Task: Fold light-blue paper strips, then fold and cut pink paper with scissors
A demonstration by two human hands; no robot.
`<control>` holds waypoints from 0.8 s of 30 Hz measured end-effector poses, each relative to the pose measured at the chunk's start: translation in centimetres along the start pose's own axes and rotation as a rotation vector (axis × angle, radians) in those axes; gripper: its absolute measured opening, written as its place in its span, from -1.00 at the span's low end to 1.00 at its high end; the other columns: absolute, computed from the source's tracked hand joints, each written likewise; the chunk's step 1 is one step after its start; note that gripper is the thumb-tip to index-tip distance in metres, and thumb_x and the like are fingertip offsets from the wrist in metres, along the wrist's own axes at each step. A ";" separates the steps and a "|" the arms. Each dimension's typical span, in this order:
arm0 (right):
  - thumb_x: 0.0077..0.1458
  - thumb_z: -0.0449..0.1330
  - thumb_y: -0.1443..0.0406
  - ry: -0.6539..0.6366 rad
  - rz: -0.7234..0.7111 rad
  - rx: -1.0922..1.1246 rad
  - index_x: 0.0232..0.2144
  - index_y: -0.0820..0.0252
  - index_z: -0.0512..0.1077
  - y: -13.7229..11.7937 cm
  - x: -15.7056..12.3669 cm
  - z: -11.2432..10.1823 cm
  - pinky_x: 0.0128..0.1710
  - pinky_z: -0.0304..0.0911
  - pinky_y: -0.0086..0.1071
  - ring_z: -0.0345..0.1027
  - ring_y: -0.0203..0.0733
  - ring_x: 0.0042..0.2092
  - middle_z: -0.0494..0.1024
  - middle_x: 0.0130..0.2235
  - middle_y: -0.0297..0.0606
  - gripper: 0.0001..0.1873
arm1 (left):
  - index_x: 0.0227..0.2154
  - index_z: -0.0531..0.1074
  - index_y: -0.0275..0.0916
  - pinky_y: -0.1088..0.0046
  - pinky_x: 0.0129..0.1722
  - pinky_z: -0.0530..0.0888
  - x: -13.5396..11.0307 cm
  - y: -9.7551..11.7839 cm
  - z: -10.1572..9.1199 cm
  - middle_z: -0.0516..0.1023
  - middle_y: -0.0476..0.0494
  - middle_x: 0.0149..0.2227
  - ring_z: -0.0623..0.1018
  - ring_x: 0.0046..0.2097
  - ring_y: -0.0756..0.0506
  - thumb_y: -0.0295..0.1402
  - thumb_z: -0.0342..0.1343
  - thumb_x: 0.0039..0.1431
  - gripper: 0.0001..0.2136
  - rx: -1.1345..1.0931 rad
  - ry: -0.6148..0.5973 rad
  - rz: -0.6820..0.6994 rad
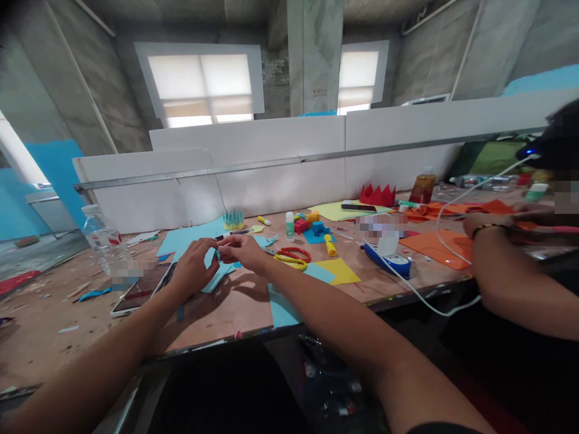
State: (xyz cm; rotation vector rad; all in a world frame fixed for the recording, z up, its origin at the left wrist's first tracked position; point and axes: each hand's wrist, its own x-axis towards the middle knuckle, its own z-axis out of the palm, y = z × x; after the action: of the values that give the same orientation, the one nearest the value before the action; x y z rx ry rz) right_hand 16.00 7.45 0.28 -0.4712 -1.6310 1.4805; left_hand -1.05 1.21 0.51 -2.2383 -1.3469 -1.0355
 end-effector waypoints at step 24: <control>-0.20 0.49 0.23 -0.043 -0.018 0.050 -0.24 0.23 0.50 -0.5 -0.3 0.1 -0.21 0.41 -0.30 0.45 -0.30 -0.36 0.52 -0.45 -0.38 -0.56 | -0.13 0.33 -0.17 0.19 -0.05 0.44 -0.1 -0.1 -0.2 0.54 -0.19 -0.13 0.49 -0.07 -0.23 -0.50 0.06 0.12 -0.76 0.015 0.043 0.111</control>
State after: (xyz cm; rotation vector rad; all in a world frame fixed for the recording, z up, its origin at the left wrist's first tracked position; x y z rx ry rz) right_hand 16.21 7.07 0.64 -0.3984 -1.6233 1.5239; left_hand -1.21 1.07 0.61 -2.2389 -1.1942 -1.0248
